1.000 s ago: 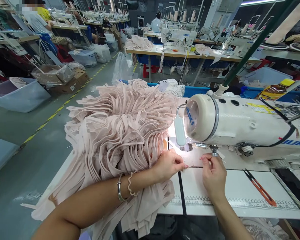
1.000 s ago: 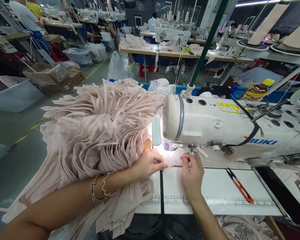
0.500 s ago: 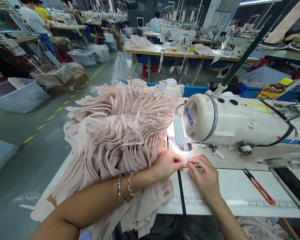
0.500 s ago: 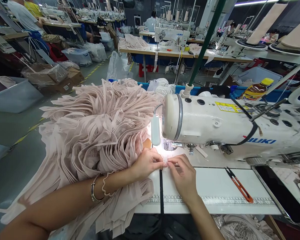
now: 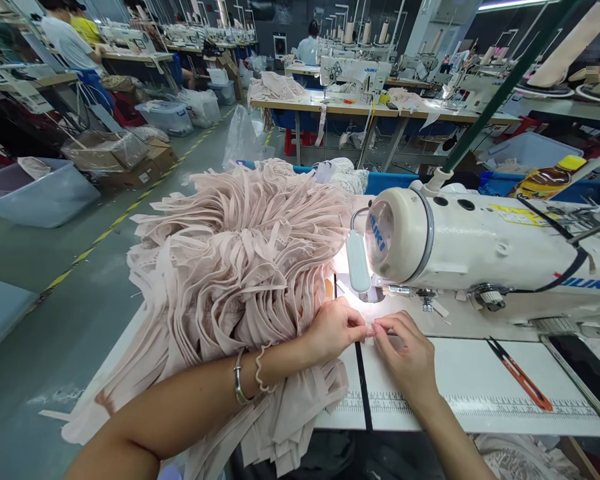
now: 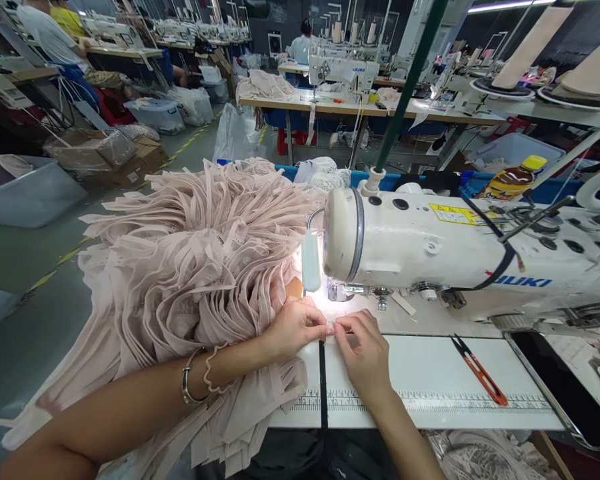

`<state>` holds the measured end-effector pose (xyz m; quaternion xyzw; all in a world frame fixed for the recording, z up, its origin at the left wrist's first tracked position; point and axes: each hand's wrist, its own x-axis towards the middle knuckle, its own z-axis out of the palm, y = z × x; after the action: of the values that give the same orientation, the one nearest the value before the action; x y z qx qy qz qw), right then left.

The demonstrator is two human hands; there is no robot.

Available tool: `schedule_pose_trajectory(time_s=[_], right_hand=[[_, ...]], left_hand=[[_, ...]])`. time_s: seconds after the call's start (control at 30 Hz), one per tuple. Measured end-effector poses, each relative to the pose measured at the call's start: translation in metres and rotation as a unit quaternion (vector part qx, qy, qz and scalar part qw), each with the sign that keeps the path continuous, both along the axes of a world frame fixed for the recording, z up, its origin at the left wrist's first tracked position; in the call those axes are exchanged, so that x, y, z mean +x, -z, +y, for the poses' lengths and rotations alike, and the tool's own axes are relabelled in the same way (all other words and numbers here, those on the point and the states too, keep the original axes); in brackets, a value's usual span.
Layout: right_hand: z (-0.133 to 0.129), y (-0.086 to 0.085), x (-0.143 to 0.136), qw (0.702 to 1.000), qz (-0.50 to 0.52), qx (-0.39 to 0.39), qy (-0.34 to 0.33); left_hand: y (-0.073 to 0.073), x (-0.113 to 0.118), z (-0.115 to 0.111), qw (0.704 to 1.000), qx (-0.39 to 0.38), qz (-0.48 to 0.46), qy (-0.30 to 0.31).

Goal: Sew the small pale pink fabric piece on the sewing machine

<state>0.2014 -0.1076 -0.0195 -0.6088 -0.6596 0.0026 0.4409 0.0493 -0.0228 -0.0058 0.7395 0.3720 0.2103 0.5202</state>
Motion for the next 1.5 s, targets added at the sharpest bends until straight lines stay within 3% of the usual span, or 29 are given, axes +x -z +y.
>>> schedule_pose_trajectory(time_s=[0.13, 0.33, 0.57, 0.7, 0.9, 1.1, 1.27, 1.33, 1.4, 1.5], right_hand=[[-0.001, 0.0, 0.003, 0.999, 0.008, 0.007, 0.04], [-0.002, 0.001, 0.0, 1.0, -0.01, 0.018, -0.016], [-0.001, 0.004, 0.004, 0.993, -0.059, 0.071, 0.077], [-0.003, 0.003, 0.006, 0.995, -0.022, 0.076, 0.063], [-0.001, -0.005, -0.001, 0.992, 0.104, -0.058, 0.037], [-0.001, -0.001, 0.011, 0.976, 0.151, -0.02, 0.158], [0.001, -0.004, 0.004, 0.988, 0.14, -0.054, 0.023], [0.003, -0.006, -0.002, 0.992, 0.106, -0.061, -0.001], [0.004, -0.007, -0.002, 0.994, 0.092, -0.052, 0.03], [0.003, -0.004, 0.007, 0.985, 0.114, -0.022, 0.127]], left_hand=[[0.0, 0.0, 0.001, 1.0, -0.007, -0.007, 0.0], [-0.001, 0.001, 0.001, 1.0, -0.001, -0.001, -0.005], [-0.002, 0.0, 0.001, 1.0, -0.006, -0.003, 0.0], [0.001, 0.001, 0.001, 1.0, -0.002, -0.003, 0.003], [0.004, 0.0, -0.002, 0.996, 0.073, 0.024, 0.034], [0.007, 0.0, -0.002, 0.993, 0.094, 0.038, 0.056], [0.008, 0.0, -0.003, 0.989, 0.115, 0.052, 0.071], [0.008, 0.0, -0.004, 0.987, 0.13, 0.058, 0.077], [0.008, -0.001, -0.004, 0.986, 0.135, 0.057, 0.079], [0.009, -0.001, -0.003, 0.99, 0.116, 0.037, 0.078]])
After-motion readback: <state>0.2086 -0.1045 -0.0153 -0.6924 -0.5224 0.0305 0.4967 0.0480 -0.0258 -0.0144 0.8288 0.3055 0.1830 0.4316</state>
